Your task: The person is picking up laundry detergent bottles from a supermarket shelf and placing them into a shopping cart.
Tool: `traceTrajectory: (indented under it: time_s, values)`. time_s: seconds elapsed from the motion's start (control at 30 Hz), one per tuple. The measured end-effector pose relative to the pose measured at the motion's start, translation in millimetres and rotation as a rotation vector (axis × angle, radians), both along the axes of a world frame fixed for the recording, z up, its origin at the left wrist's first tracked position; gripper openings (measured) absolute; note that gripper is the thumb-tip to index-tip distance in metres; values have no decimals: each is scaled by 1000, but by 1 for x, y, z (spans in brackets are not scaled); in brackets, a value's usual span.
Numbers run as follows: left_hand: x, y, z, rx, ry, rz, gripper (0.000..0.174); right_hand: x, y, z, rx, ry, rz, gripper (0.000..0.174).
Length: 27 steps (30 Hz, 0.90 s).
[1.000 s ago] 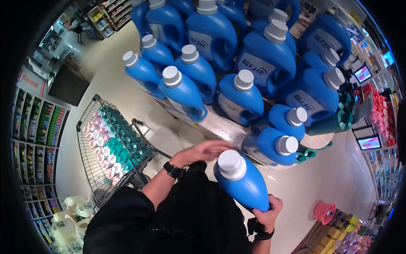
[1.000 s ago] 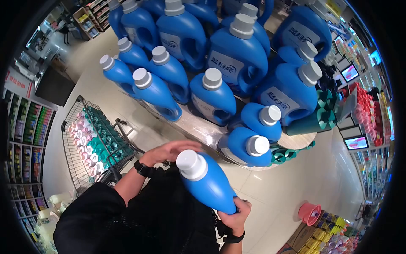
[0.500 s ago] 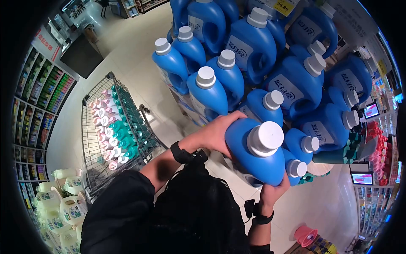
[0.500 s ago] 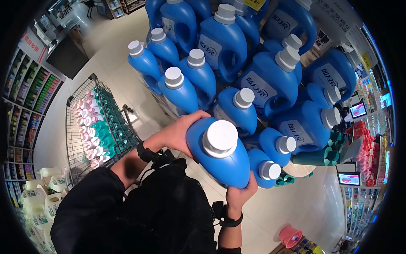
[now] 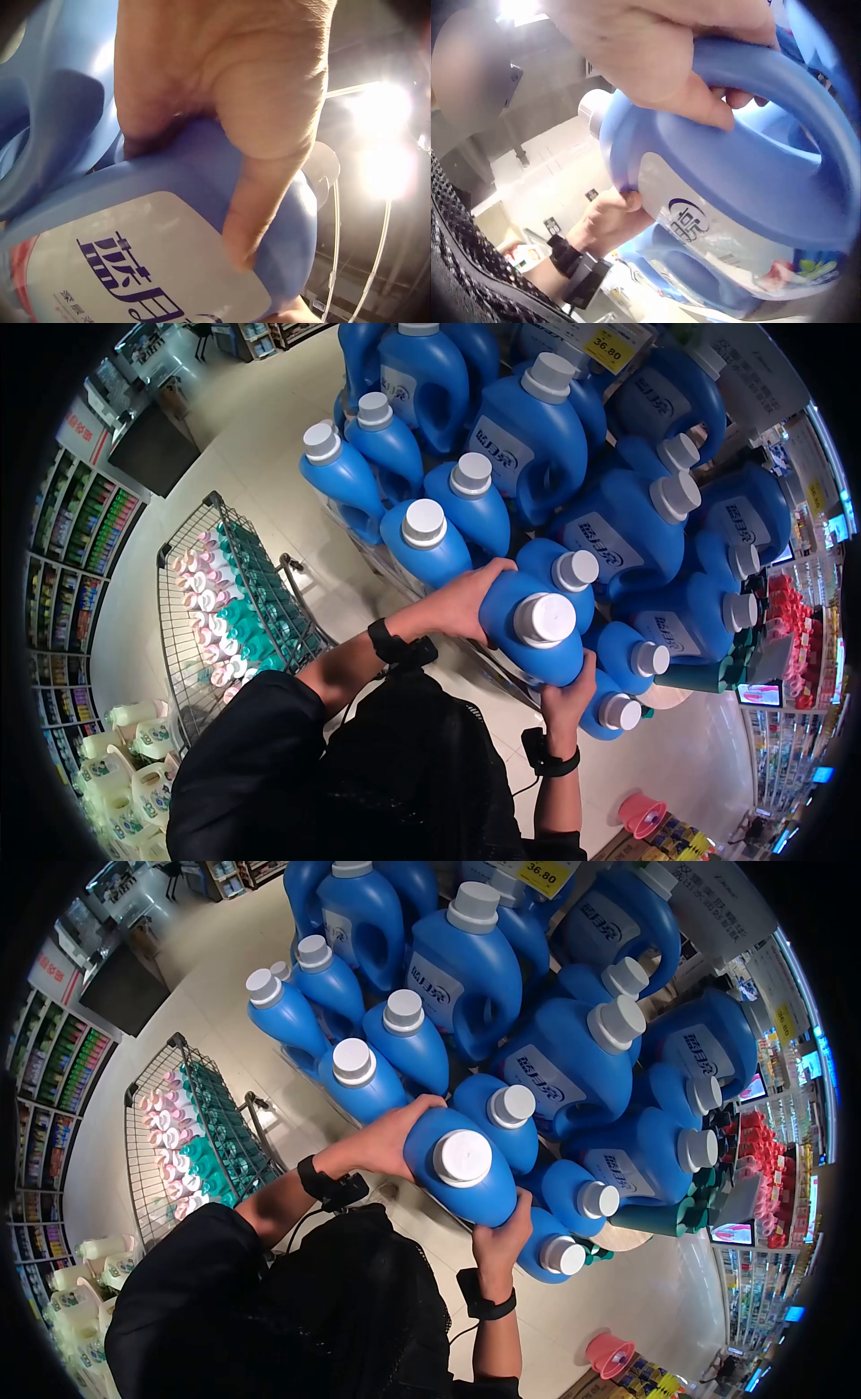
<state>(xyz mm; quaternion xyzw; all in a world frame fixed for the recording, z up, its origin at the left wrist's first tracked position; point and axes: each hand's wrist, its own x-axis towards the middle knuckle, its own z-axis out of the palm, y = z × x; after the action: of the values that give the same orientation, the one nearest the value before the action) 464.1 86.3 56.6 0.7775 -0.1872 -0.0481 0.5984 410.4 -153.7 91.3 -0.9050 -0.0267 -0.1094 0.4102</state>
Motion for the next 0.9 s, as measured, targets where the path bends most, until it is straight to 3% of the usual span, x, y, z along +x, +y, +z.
traceTrajectory:
  time_s: [0.37, 0.57, 0.9]
  values:
    - [13, -12, -16, 76, 33, -74, 103, 22, -6, -12, -235, 180, 68, 38]
    - [0, -18, -19, 144, 40, -64, 90, 24, -4, -22, -447, 156, 134, 43]
    - [-30, -20, -16, 354, -164, 87, 81, -2, 4, -16, -352, 153, 109, 65]
